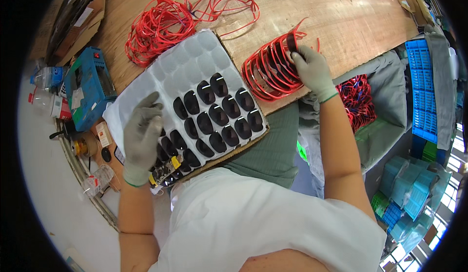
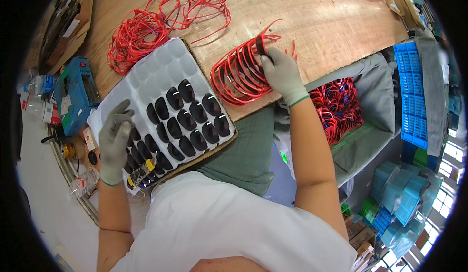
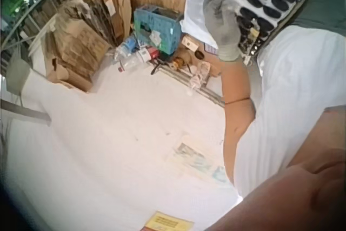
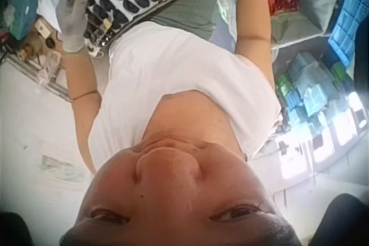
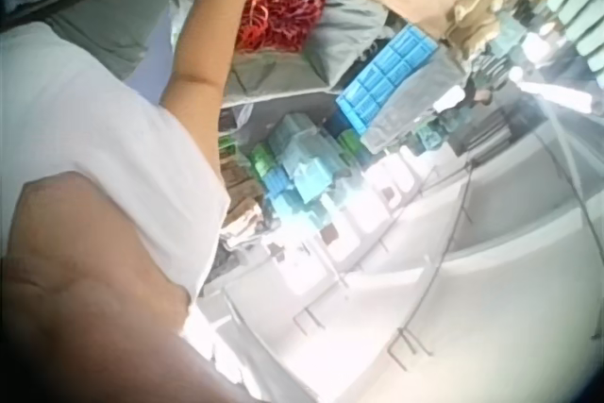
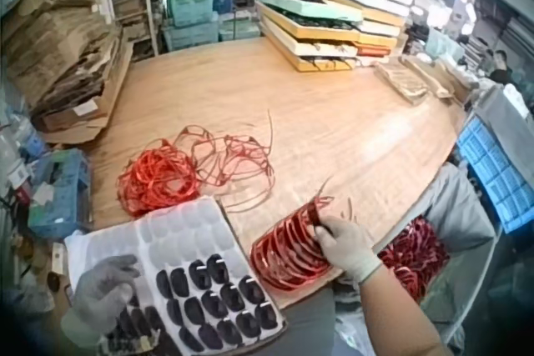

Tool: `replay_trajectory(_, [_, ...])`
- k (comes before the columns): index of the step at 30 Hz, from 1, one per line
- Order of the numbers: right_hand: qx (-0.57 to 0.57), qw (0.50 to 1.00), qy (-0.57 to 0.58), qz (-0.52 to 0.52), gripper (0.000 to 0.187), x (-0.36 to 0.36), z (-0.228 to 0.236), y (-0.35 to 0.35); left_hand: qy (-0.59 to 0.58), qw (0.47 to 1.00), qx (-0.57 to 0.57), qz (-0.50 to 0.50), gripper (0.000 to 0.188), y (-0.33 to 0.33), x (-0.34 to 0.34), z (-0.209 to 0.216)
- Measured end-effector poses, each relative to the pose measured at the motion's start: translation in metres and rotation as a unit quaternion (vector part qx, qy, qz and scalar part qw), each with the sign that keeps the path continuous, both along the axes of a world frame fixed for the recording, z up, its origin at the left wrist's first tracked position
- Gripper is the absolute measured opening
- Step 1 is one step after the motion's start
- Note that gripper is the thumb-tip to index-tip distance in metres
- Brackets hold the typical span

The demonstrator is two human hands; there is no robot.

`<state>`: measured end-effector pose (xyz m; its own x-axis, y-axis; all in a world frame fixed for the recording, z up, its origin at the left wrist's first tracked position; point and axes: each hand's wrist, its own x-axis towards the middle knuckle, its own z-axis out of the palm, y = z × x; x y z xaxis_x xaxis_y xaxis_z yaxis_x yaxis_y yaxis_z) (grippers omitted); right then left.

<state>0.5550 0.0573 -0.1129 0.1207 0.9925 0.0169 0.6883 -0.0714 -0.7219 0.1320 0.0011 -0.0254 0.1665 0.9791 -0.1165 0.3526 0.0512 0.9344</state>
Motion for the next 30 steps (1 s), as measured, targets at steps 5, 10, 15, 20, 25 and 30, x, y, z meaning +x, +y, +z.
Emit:
replay_trajectory(5, [0.023, 0.999, -0.03, -0.01, 0.016, -0.002, 0.021, 0.005, 0.23, 0.958, 0.02, 0.172, 0.036, 0.129, -0.086, -0.028])
replay_trajectory(10, [-0.011, 0.992, -0.124, -0.011, 0.021, -0.011, 0.03, 0.01, 0.235, 0.915, -0.294, 0.147, 0.029, 0.217, -0.115, -0.098])
replay_trajectory(15, [-0.134, 0.988, -0.071, 0.026, 0.029, -0.008, 0.02, 0.011, 0.131, 0.92, -0.332, 0.163, 0.024, 0.208, -0.084, -0.096])
replay_trajectory(20, [-0.038, 0.99, -0.135, 0.024, 0.027, -0.007, 0.023, 0.007, -0.009, 0.904, -0.316, 0.289, 0.021, 0.204, -0.095, -0.094])
replay_trajectory(25, [0.117, 0.987, -0.09, 0.064, 0.021, -0.072, 0.065, -0.011, -0.042, 0.929, -0.171, 0.326, 0.025, 0.191, -0.122, -0.072])
replay_trajectory(30, [0.06, 0.973, -0.166, 0.146, 0.022, -0.17, 0.067, -0.025, 0.059, 0.954, 0.066, 0.288, 0.038, 0.126, -0.075, 0.014])
